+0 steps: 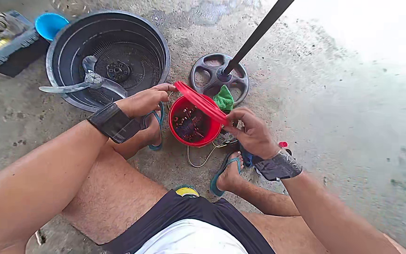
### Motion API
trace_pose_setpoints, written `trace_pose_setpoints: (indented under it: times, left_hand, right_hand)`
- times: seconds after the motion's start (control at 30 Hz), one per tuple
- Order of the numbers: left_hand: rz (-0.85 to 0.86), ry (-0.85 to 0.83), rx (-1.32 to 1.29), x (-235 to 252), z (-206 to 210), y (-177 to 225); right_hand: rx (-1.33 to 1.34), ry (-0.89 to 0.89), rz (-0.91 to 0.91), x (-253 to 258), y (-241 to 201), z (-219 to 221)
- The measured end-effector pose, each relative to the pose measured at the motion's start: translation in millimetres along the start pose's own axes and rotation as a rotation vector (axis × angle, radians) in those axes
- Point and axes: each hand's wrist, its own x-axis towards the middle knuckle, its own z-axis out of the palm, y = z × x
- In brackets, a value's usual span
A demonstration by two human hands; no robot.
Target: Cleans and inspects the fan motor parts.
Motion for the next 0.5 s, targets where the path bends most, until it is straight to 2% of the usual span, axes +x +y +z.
trace_pose_setpoints:
  times: [0.07,0.17,0.23,0.3,0.4,0.5]
  left_hand:
    - [-0.014,-0.032,0.247,-6,0,-5]
    - [-0.138,-0.028,0.636,-3,-2,-23]
    - [-0.151,0.012,0.643,2,-3,-32]
    - [-0.111,0.06,0.559,5,-6,-35]
    - [-0.079,0.12,0.519,6,-4,-34]
    - [-0.059,0.124,0.507,18,2,-43]
  right_hand:
    - [-0.131,-0.049,-0.087,-12,2,18]
    - [-0.382,-0.159,-0.198,-25,18,45]
    - [-0.501,-0.266,-0.187,-29,30,56]
    - [-0.564,-0.268,-0.154,-28,35,58]
    - [-0.539,-0.101,0.015,-25,45,53]
    - [-0.411,0.019,0.412,-15,58,46]
